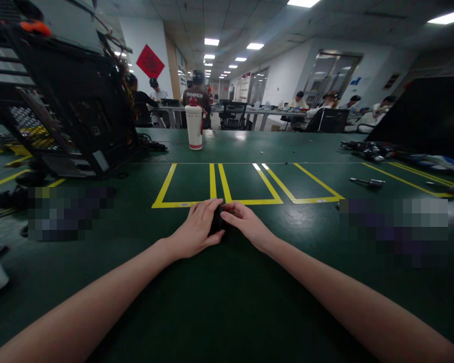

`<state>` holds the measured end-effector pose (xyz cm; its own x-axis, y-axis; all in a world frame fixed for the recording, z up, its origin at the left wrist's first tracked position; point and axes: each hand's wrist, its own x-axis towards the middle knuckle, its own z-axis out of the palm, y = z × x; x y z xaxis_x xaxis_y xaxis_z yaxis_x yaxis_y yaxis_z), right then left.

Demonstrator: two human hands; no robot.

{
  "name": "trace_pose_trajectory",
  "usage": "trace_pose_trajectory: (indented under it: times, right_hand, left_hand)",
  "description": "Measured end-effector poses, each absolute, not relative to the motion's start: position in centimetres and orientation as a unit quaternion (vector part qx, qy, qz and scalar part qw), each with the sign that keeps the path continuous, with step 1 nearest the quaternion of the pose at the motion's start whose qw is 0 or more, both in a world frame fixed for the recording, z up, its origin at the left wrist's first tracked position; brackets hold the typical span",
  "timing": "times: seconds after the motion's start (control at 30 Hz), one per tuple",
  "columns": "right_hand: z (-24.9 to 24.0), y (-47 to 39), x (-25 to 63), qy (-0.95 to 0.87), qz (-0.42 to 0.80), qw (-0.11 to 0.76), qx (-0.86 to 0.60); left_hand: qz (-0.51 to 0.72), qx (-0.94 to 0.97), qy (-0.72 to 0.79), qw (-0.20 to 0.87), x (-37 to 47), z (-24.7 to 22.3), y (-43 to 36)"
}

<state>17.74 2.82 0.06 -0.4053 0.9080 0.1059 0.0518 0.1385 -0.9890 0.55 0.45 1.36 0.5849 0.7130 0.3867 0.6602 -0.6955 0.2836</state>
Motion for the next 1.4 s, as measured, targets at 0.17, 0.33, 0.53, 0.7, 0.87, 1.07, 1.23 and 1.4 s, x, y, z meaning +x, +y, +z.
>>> trace_pose_trajectory:
  times: [0.17, 0.33, 0.53, 0.7, 0.87, 1.07, 1.23, 1.4]
  right_hand:
    - [0.51, 2.83, 17.88, -0.648, 0.561, 0.387, -0.341]
    - [1.02, 2.45, 17.96, -0.639, 0.598, 0.396, -0.278]
    - [0.39, 2.67, 17.62, -0.636, 0.558, 0.427, -0.320]
    - [0.19, 2.97, 17.57, -0.623, 0.564, 0.409, -0.355]
    - [0.54, 2.85, 17.82, -0.628, 0.599, 0.399, -0.297]
    - [0.47, 2.68, 17.84, -0.629, 0.591, 0.412, -0.292]
    - [0.30, 2.83, 17.64, -0.617, 0.574, 0.415, -0.344]
    - [0.32, 3.07, 17.85, -0.600, 0.623, 0.398, -0.307]
  left_hand:
    - [0.243, 0.890, 0.383, 0.051, 0.55, 1.34, 0.49]
    - [0.240, 0.891, 0.383, 0.052, 0.51, 1.34, 0.58]
    - [0.243, 0.889, 0.386, 0.044, 0.51, 1.17, 0.65]
    - [0.241, 0.889, 0.386, 0.046, 0.56, 1.23, 0.60]
    - [0.248, 0.888, 0.384, 0.048, 0.59, 1.22, 0.58]
    - [0.254, 0.886, 0.383, 0.055, 0.63, 1.27, 0.56]
    - [0.251, 0.882, 0.395, 0.052, 0.69, 1.23, 0.59]
    - [0.251, 0.884, 0.391, 0.046, 0.72, 1.19, 0.65]
